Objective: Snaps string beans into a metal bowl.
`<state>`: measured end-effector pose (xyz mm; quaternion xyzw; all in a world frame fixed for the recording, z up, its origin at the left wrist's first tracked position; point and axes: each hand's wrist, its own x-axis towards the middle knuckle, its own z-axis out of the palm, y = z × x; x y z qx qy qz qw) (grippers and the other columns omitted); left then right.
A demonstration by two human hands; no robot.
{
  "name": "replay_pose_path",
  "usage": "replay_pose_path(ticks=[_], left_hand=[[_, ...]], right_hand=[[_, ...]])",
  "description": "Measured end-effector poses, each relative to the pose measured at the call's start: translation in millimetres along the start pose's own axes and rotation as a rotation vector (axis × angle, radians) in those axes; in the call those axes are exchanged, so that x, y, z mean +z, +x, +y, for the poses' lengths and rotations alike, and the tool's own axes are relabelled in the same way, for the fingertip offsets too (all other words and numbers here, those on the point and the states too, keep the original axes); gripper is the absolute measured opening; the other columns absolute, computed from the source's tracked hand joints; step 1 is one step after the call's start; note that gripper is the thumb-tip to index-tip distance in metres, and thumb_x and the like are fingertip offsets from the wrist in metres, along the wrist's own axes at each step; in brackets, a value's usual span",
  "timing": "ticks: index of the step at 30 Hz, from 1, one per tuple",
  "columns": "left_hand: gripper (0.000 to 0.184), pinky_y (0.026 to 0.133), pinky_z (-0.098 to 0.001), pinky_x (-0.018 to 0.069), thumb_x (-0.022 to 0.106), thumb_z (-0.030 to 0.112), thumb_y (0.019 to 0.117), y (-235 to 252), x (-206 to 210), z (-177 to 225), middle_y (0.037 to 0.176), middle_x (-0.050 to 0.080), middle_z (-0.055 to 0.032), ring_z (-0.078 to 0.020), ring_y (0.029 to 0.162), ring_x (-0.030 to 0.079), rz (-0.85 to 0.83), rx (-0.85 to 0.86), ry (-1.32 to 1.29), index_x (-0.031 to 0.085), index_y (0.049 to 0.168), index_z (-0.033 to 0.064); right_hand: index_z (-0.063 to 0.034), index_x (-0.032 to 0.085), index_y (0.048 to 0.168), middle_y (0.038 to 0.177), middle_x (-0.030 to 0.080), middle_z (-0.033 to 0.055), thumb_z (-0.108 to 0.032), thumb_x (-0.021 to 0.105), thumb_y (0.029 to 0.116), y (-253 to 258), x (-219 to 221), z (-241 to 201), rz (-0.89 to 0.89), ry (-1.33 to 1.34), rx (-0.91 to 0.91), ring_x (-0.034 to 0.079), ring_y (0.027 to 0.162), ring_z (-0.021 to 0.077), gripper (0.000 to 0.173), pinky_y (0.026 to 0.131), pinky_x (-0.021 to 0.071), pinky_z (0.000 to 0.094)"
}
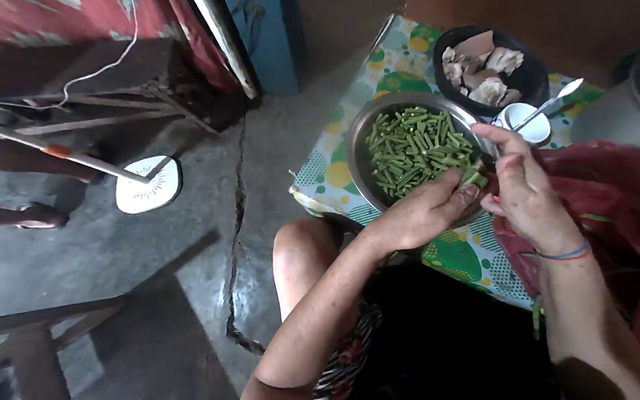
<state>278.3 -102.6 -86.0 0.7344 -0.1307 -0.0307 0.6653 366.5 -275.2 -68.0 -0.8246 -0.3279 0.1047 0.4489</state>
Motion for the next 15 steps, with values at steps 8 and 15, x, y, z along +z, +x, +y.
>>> replay_pose_path(ticks=[8, 15], left_hand=[[0.027, 0.068, -0.0181, 0.0509, 0.037, 0.016, 0.1107, 0, -5, 2, 0.082, 0.058, 0.0001, -0.0017, 0.07, 0.057, -0.115, -0.147, -0.229, 0.054, 0.118, -0.003], [0.027, 0.051, -0.0128, 0.0349, 0.032, 0.017, 0.1112, 2, -1, -3, 0.069, 0.045, 0.0071, 0.0021, 0.056, 0.041, -0.042, -0.065, -0.348, 0.056, 0.108, 0.0042]], right_hand=[[-0.0162, 0.063, 0.104, 0.075, 0.058, -0.0139, -0.023, 0.064, 0.0996, -3, -5, -14, 0.04, 0.043, -0.035, 0.043, 0.051, -0.0081, 0.008, 0.046, 0.0386, 0.0098], [-0.0179, 0.06, 0.116, 0.072, 0.051, -0.0129, -0.033, 0.053, 0.1061, 6, -22, -12, 0.156, 0.056, -0.112, 0.041, 0.048, -0.0051, 0.02, 0.043, 0.0368, 0.0112]])
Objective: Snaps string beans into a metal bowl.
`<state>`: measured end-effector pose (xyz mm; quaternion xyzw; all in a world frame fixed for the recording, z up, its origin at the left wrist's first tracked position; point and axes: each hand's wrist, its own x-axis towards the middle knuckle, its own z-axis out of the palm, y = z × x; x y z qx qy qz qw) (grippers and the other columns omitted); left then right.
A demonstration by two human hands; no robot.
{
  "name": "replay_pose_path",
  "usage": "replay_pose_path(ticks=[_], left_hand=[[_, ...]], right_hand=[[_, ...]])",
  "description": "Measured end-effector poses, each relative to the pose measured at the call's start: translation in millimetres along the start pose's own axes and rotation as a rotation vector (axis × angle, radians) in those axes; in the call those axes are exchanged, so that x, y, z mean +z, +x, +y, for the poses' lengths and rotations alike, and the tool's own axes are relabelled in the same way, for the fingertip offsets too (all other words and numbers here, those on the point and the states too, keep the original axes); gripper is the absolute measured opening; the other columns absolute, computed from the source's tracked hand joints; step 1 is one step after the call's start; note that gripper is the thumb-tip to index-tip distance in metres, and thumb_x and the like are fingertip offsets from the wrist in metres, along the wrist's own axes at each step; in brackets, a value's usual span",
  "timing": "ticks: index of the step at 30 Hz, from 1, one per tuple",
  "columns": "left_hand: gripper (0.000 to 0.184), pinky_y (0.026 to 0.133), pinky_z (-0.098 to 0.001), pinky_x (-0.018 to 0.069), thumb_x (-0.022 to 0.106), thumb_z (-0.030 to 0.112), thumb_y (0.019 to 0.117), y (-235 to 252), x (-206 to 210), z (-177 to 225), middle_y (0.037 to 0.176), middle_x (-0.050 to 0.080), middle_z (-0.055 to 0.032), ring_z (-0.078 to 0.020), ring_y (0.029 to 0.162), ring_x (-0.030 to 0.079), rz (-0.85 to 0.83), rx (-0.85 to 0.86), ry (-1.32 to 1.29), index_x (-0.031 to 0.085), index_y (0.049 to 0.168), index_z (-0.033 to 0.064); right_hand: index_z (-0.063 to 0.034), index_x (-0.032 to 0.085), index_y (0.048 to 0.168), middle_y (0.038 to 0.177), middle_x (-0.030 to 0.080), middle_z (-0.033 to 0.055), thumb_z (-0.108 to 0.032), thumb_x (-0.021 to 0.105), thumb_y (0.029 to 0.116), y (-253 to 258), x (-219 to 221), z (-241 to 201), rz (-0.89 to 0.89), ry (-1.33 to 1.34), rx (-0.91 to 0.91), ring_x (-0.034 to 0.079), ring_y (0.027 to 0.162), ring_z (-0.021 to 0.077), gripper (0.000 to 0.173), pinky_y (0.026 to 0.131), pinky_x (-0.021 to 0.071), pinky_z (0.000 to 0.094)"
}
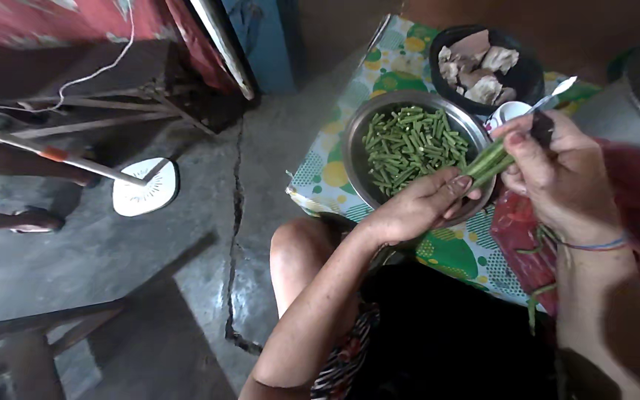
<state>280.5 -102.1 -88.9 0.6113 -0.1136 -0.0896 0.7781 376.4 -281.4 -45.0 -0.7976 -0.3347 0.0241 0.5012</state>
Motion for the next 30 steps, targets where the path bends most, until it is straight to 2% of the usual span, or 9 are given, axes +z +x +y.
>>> replay_pose_path(ticks=[2, 5, 8, 12, 18, 22, 24, 26, 30], left_hand=[[0.027, 0.051, -0.0144, 0.0344, 0.033, 0.018, 0.1115, 0, -2, -1, 0.069, 0.043, 0.0062, 0.0003, 0.056, 0.04, 0.033, -0.01, 0.016, 0.056, 0.107, 0.0046], [0.028, 0.05, -0.0142, 0.0337, 0.031, 0.018, 0.1116, -3, -6, 0, 0.068, 0.043, 0.0062, 0.0003, 0.054, 0.039, 0.036, -0.015, -0.015, 0.055, 0.105, 0.0052], [0.026, 0.05, -0.013, 0.0334, 0.031, 0.017, 0.1112, -2, -6, 1, 0.067, 0.043, 0.0073, 0.0016, 0.054, 0.039, -0.002, 0.036, -0.005, 0.054, 0.103, 0.0071], [0.023, 0.052, -0.0154, 0.0364, 0.039, 0.016, 0.11, -2, -3, -2, 0.071, 0.046, 0.0033, -0.0008, 0.057, 0.042, 0.068, 0.125, 0.226, 0.057, 0.105, 0.0028], [0.026, 0.069, -0.0338, 0.0515, 0.042, 0.018, 0.109, 1, 0, -5, 0.084, 0.061, -0.0072, -0.0143, 0.074, 0.059, 0.086, 0.197, 0.576, 0.061, 0.111, -0.0009], [0.028, 0.07, -0.028, 0.0494, 0.04, 0.016, 0.1088, 0, 1, -3, 0.086, 0.061, -0.0063, -0.0103, 0.075, 0.056, 0.042, 0.221, 0.528, 0.061, 0.112, -0.0023], [0.027, 0.064, -0.025, 0.0458, 0.039, 0.017, 0.1098, 2, -2, -5, 0.081, 0.055, -0.0037, -0.0083, 0.069, 0.051, 0.071, 0.188, 0.495, 0.059, 0.108, -0.0005], [0.026, 0.062, -0.0248, 0.0455, 0.04, 0.018, 0.1099, 3, -3, -7, 0.08, 0.054, -0.0033, -0.0083, 0.067, 0.051, 0.095, 0.161, 0.487, 0.059, 0.108, 0.0005], [0.025, 0.06, -0.0217, 0.0447, 0.042, 0.017, 0.1097, 3, -3, -7, 0.076, 0.053, -0.0021, -0.006, 0.064, 0.05, 0.076, 0.104, 0.415, 0.059, 0.113, -0.0008]], right_hand=[[-0.0164, 0.051, 0.135, 0.074, 0.049, -0.0105, -0.047, 0.037, 0.1089, -4, 0, 0, -0.034, -0.054, -0.06, 0.042, 0.052, -0.0025, 0.043, 0.045, 0.0368, 0.0137], [-0.0158, 0.051, 0.144, 0.073, 0.052, -0.0081, -0.061, 0.025, 0.1071, -15, 7, -1, -0.096, -0.165, -0.141, 0.044, 0.054, -0.0008, 0.064, 0.046, 0.038, 0.0169], [-0.0154, 0.057, 0.143, 0.075, 0.059, -0.004, -0.051, 0.029, 0.1102, -20, 15, 7, -0.09, -0.299, -0.221, 0.047, 0.056, -0.0009, 0.056, 0.05, 0.0416, 0.0177], [-0.008, 0.06, 0.13, 0.077, 0.061, -0.0007, -0.039, 0.036, 0.1116, -20, 22, 13, -0.037, -0.336, -0.261, 0.051, 0.057, 0.0001, 0.043, 0.053, 0.045, 0.0187], [-0.0089, 0.053, 0.116, 0.075, 0.05, -0.007, -0.046, 0.033, 0.1103, -13, 22, 19, -0.114, -0.19, 0.002, 0.044, 0.052, -0.0053, 0.043, 0.047, 0.0415, 0.014], [-0.0117, 0.05, 0.124, 0.079, 0.054, -0.0048, -0.054, 0.028, 0.1087, -5, 18, 27, -0.158, -0.086, 0.157, 0.047, 0.052, -0.0019, 0.05, 0.045, 0.0424, 0.0162], [-0.0168, 0.052, 0.138, 0.082, 0.058, -0.0046, -0.061, 0.028, 0.1061, -5, 16, 25, -0.152, -0.014, 0.164, 0.045, 0.049, -0.0014, 0.059, 0.041, 0.0394, 0.0155], [-0.0203, 0.053, 0.138, 0.081, 0.058, -0.0091, -0.067, 0.036, 0.1022, -10, 14, 20, -0.177, 0.045, 0.129, 0.046, 0.051, -0.0035, 0.061, 0.043, 0.0402, 0.0125], [-0.0152, 0.061, 0.111, 0.078, 0.057, -0.0134, -0.024, 0.059, 0.1025, -15, 19, 12, -0.154, 0.059, 0.02, 0.045, 0.053, -0.008, 0.012, 0.048, 0.0399, 0.0087]])
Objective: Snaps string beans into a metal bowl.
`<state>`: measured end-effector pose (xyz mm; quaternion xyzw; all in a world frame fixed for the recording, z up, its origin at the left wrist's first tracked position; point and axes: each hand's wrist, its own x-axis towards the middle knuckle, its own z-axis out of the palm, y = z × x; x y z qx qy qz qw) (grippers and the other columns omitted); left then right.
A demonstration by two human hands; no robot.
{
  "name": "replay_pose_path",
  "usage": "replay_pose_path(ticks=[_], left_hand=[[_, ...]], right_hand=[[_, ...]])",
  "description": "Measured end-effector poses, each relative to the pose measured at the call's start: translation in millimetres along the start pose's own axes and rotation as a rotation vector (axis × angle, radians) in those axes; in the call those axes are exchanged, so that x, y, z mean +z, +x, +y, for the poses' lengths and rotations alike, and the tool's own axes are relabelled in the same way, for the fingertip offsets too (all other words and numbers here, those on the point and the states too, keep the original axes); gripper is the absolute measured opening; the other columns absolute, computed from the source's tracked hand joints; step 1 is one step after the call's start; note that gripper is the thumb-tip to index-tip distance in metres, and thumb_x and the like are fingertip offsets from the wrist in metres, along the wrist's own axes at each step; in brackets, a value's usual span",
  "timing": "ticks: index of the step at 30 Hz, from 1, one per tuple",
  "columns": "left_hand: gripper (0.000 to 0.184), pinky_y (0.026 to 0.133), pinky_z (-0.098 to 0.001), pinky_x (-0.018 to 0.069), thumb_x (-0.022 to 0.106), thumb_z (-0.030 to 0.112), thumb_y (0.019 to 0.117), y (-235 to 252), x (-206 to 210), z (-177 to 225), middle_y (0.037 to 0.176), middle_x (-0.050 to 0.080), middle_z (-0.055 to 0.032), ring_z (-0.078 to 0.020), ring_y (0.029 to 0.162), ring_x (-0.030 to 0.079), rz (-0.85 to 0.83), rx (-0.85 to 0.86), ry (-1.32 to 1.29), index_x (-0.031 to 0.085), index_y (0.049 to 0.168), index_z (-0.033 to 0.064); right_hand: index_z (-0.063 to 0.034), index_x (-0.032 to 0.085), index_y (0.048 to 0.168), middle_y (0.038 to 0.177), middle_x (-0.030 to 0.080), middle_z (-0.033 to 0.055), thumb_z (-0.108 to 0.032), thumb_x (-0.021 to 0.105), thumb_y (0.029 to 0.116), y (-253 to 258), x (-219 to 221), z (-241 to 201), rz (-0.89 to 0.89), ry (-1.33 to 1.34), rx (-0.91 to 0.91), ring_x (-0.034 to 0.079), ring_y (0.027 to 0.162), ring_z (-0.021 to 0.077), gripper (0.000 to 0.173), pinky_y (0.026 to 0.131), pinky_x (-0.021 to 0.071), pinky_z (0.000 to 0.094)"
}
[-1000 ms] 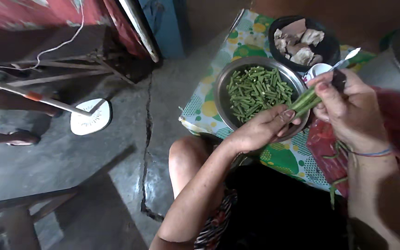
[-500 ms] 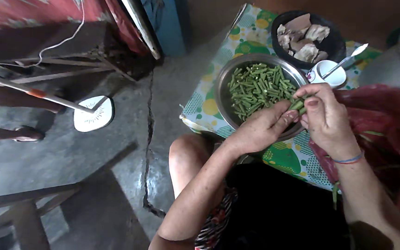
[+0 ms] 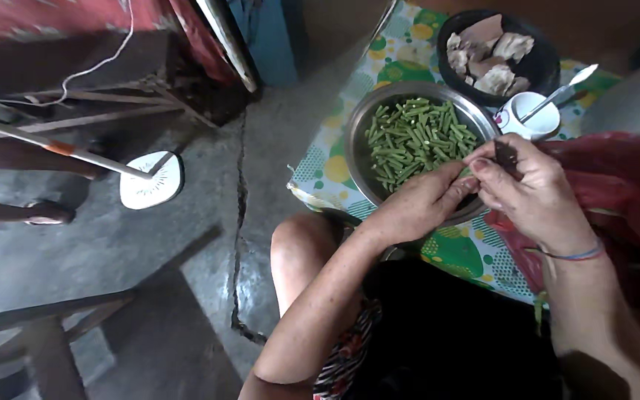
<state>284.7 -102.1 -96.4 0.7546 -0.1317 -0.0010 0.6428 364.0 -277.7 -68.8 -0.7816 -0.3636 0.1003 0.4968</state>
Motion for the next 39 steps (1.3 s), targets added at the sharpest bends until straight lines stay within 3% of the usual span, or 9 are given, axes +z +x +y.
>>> replay_pose_path(ticks=[4, 7, 12, 14, 18, 21, 29, 34, 39], left_hand=[[0.032, 0.056, -0.0161, 0.0473, 0.036, 0.021, 0.1115, -3, -5, 3, 0.074, 0.055, 0.0005, -0.0019, 0.058, 0.052, -0.129, -0.149, -0.296, 0.057, 0.118, -0.0027], [0.029, 0.052, -0.0132, 0.0387, 0.032, 0.019, 0.1119, -3, -5, 3, 0.069, 0.047, 0.0057, 0.001, 0.056, 0.044, -0.148, -0.157, -0.385, 0.055, 0.109, 0.0028], [0.028, 0.051, -0.0134, 0.0351, 0.031, 0.02, 0.1119, -2, -6, 3, 0.069, 0.044, 0.0064, 0.0011, 0.055, 0.04, -0.111, -0.193, -0.416, 0.055, 0.106, 0.0053], [0.028, 0.051, -0.0131, 0.0348, 0.031, 0.019, 0.1119, -4, -7, 3, 0.068, 0.044, 0.0062, 0.0012, 0.054, 0.039, -0.114, -0.179, -0.436, 0.055, 0.105, 0.0051], [0.026, 0.051, -0.0125, 0.0345, 0.031, 0.017, 0.1113, -2, -3, 3, 0.069, 0.044, 0.0068, 0.0016, 0.056, 0.04, -0.157, -0.082, -0.417, 0.052, 0.1, 0.0077], [0.024, 0.053, -0.0134, 0.0349, 0.034, 0.014, 0.1104, -2, 1, 2, 0.071, 0.043, 0.0058, 0.0013, 0.058, 0.04, -0.109, -0.022, -0.277, 0.054, 0.1, 0.0048], [0.027, 0.069, -0.0283, 0.0484, 0.039, 0.018, 0.1097, 1, 4, 1, 0.085, 0.057, -0.0067, -0.0113, 0.074, 0.055, -0.059, 0.061, 0.109, 0.058, 0.11, -0.0021], [0.027, 0.066, -0.0216, 0.0469, 0.039, 0.014, 0.1085, -2, 3, 3, 0.082, 0.056, -0.0041, -0.0056, 0.07, 0.052, -0.09, 0.145, 0.023, 0.059, 0.11, -0.0046], [0.029, 0.058, -0.0209, 0.0416, 0.037, 0.018, 0.1108, 1, 2, -2, 0.073, 0.047, -0.0006, -0.0053, 0.062, 0.046, -0.07, 0.023, 0.009, 0.057, 0.105, -0.0012]], right_hand=[[-0.0219, 0.062, 0.105, 0.07, 0.054, -0.0146, -0.027, 0.062, 0.1012, 6, -8, -4, 0.094, 0.075, 0.084, 0.04, 0.046, -0.005, 0.006, 0.042, 0.037, 0.0116], [-0.0224, 0.061, 0.105, 0.065, 0.051, -0.0151, -0.025, 0.059, 0.1024, 11, -14, -6, 0.137, 0.102, 0.082, 0.038, 0.043, -0.0048, 0.004, 0.04, 0.0356, 0.0113], [-0.0157, 0.048, 0.139, 0.077, 0.051, -0.0109, -0.057, 0.033, 0.1071, 0, -17, -4, 0.088, -0.123, -0.095, 0.043, 0.054, -0.0032, 0.055, 0.046, 0.0377, 0.0134], [-0.0149, 0.051, 0.143, 0.077, 0.054, -0.008, -0.062, 0.027, 0.1063, -7, -11, -1, 0.035, -0.221, -0.184, 0.045, 0.057, -0.0022, 0.064, 0.049, 0.0386, 0.0158], [-0.0121, 0.058, 0.136, 0.081, 0.064, -0.0004, -0.045, 0.033, 0.1111, -14, 0, 8, 0.064, -0.385, -0.267, 0.054, 0.061, 0.0006, 0.048, 0.054, 0.0472, 0.0189], [-0.0075, 0.057, 0.126, 0.076, 0.06, 0.0028, -0.044, 0.036, 0.1108, -14, 7, 10, 0.125, -0.449, -0.276, 0.054, 0.059, 0.0038, 0.045, 0.053, 0.0469, 0.0212], [-0.0079, 0.053, 0.113, 0.075, 0.05, -0.0063, -0.048, 0.03, 0.1105, -2, 5, 7, 0.04, -0.241, 0.017, 0.043, 0.051, -0.0052, 0.046, 0.046, 0.0406, 0.0139], [-0.0041, 0.054, 0.119, 0.081, 0.054, -0.0022, -0.044, 0.027, 0.1116, 11, 7, 12, 0.096, -0.209, 0.072, 0.053, 0.063, 0.0004, 0.049, 0.056, 0.0486, 0.0202], [-0.0129, 0.049, 0.137, 0.08, 0.058, -0.0018, -0.049, 0.034, 0.1085, 12, -9, 11, -0.011, -0.187, 0.098, 0.049, 0.052, 0.0032, 0.049, 0.044, 0.0434, 0.0208]])
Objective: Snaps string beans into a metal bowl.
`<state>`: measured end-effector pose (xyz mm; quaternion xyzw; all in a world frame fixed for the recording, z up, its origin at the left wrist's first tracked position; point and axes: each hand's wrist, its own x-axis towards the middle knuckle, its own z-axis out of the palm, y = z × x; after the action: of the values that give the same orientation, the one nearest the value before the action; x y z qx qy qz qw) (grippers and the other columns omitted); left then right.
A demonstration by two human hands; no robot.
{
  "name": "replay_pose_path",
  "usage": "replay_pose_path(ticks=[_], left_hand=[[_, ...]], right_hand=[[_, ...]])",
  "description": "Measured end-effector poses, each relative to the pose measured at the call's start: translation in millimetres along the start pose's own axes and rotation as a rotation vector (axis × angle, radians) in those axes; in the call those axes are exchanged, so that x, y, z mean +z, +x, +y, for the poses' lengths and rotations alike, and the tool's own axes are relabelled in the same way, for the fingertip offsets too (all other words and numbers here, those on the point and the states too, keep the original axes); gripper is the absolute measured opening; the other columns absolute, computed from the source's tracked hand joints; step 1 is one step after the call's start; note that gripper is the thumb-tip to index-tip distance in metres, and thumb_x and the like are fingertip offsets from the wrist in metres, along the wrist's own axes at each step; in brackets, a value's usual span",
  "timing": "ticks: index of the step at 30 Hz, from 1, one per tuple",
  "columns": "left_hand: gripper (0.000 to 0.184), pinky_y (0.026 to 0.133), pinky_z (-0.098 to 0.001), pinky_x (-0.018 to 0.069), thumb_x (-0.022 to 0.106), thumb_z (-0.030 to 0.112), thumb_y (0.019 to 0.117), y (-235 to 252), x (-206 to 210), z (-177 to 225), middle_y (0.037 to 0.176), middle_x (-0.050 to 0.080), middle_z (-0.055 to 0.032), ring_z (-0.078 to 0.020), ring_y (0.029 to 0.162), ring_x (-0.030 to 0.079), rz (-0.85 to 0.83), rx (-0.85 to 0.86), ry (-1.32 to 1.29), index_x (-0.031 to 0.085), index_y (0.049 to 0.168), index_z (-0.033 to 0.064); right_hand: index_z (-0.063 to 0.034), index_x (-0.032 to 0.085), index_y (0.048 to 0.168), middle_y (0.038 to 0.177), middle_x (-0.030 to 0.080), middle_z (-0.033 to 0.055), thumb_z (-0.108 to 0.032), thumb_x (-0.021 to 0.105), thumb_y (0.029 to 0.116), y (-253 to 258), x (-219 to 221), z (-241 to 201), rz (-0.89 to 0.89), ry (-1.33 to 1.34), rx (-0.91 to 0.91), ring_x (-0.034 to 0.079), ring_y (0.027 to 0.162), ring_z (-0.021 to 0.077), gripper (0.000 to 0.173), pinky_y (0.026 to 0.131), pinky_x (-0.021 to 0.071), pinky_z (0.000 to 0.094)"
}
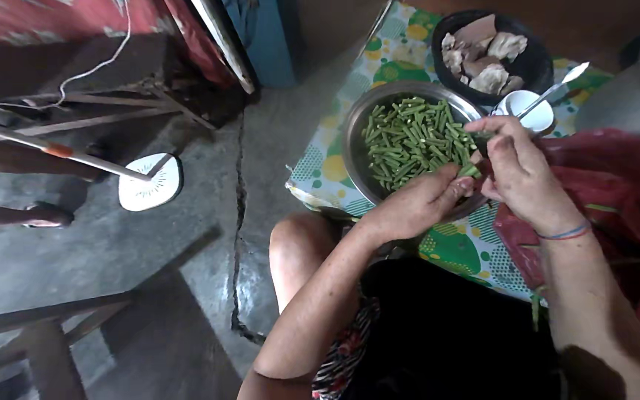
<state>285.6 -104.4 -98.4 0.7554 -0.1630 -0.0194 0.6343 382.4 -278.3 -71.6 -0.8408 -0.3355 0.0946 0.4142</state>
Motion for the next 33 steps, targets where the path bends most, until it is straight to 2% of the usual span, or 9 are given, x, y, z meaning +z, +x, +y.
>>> replay_pose_path(ticks=[2, 5, 7, 10, 13, 19, 22, 28, 33], left_hand=[[0.027, 0.058, -0.0203, 0.0411, 0.037, 0.018, 0.1108, 0, -1, -1, 0.073, 0.047, -0.0004, -0.0051, 0.061, 0.045, 0.01, -0.032, -0.018, 0.057, 0.107, -0.0004], [0.026, 0.059, -0.0195, 0.0427, 0.039, 0.016, 0.1103, 0, 1, 0, 0.075, 0.049, -0.0004, -0.0045, 0.063, 0.047, 0.013, -0.056, -0.051, 0.058, 0.112, -0.0013], [0.028, 0.06, -0.0182, 0.0451, 0.038, 0.017, 0.1107, -1, 1, 2, 0.076, 0.052, -0.0004, -0.0036, 0.063, 0.05, -0.008, -0.086, -0.109, 0.058, 0.115, -0.0024], [0.032, 0.059, -0.0175, 0.0485, 0.035, 0.02, 0.1119, -2, -1, 4, 0.076, 0.055, -0.0007, -0.0029, 0.061, 0.053, -0.062, -0.15, -0.2, 0.056, 0.118, -0.0032], [0.03, 0.056, -0.0172, 0.0419, 0.034, 0.02, 0.1118, -2, -1, 3, 0.072, 0.047, 0.0019, -0.0025, 0.059, 0.046, -0.049, -0.12, -0.181, 0.057, 0.111, 0.0001], [0.028, 0.051, -0.0145, 0.0365, 0.032, 0.02, 0.1122, -3, -4, 4, 0.067, 0.043, 0.005, -0.0005, 0.055, 0.041, 0.009, -0.141, -0.31, 0.054, 0.106, 0.0036], [0.027, 0.05, -0.0134, 0.0359, 0.03, 0.018, 0.1117, -2, -3, 6, 0.066, 0.044, 0.0061, 0.0008, 0.053, 0.04, -0.017, -0.125, -0.446, 0.052, 0.105, 0.005], [0.025, 0.053, -0.0159, 0.0374, 0.035, 0.016, 0.1107, -1, 2, 1, 0.07, 0.044, 0.0034, -0.0012, 0.058, 0.042, 0.007, 0.001, -0.211, 0.055, 0.103, 0.0019], [0.027, 0.059, -0.0205, 0.0416, 0.038, 0.017, 0.1099, 1, 5, 0, 0.074, 0.048, -0.0001, -0.0048, 0.063, 0.046, 0.002, 0.038, 0.018, 0.057, 0.105, -0.0006]], right_hand=[[-0.016, 0.051, 0.139, 0.082, 0.06, -0.0048, -0.042, 0.05, 0.105, -4, -1, -5, -0.053, 0.021, -0.052, 0.051, 0.054, -0.0002, 0.043, 0.046, 0.0444, 0.0168], [-0.0136, 0.061, 0.11, 0.079, 0.057, -0.009, -0.027, 0.062, 0.1018, -8, 3, -11, -0.052, 0.093, -0.065, 0.047, 0.053, -0.0055, 0.015, 0.047, 0.0412, 0.0109], [-0.0153, 0.06, 0.101, 0.071, 0.055, -0.0117, -0.024, 0.062, 0.1016, -9, 2, -11, -0.03, 0.166, -0.049, 0.043, 0.049, -0.0064, 0.009, 0.045, 0.0385, 0.0094], [-0.0196, 0.059, 0.102, 0.066, 0.051, -0.0132, -0.026, 0.062, 0.1012, -8, -10, -12, 0.065, 0.212, 0.001, 0.04, 0.045, -0.0045, 0.007, 0.042, 0.0369, 0.0119], [-0.0221, 0.059, 0.101, 0.064, 0.05, -0.0135, -0.028, 0.062, 0.1014, -5, -16, -14, 0.132, 0.241, 0.024, 0.039, 0.043, -0.004, 0.006, 0.04, 0.0359, 0.0123], [-0.0125, 0.05, 0.138, 0.076, 0.051, -0.0084, -0.063, 0.028, 0.1056, -17, -12, -10, 0.105, -0.025, -0.197, 0.044, 0.054, -0.0017, 0.064, 0.045, 0.0385, 0.0156], [-0.0123, 0.054, 0.143, 0.086, 0.062, -0.0033, -0.052, 0.03, 0.1094, -24, 0, -4, 0.072, -0.123, -0.296, 0.05, 0.062, -0.001, 0.058, 0.053, 0.0443, 0.0179], [-0.0103, 0.054, 0.125, 0.077, 0.059, -0.0053, -0.044, 0.037, 0.1104, -24, 11, 0, 0.122, -0.148, -0.28, 0.052, 0.058, -0.0041, 0.04, 0.053, 0.0463, 0.015], [-0.0092, 0.051, 0.116, 0.075, 0.052, -0.0075, -0.045, 0.032, 0.1106, -19, 10, -2, 0.044, -0.007, -0.071, 0.047, 0.054, -0.0058, 0.04, 0.048, 0.0436, 0.013]])
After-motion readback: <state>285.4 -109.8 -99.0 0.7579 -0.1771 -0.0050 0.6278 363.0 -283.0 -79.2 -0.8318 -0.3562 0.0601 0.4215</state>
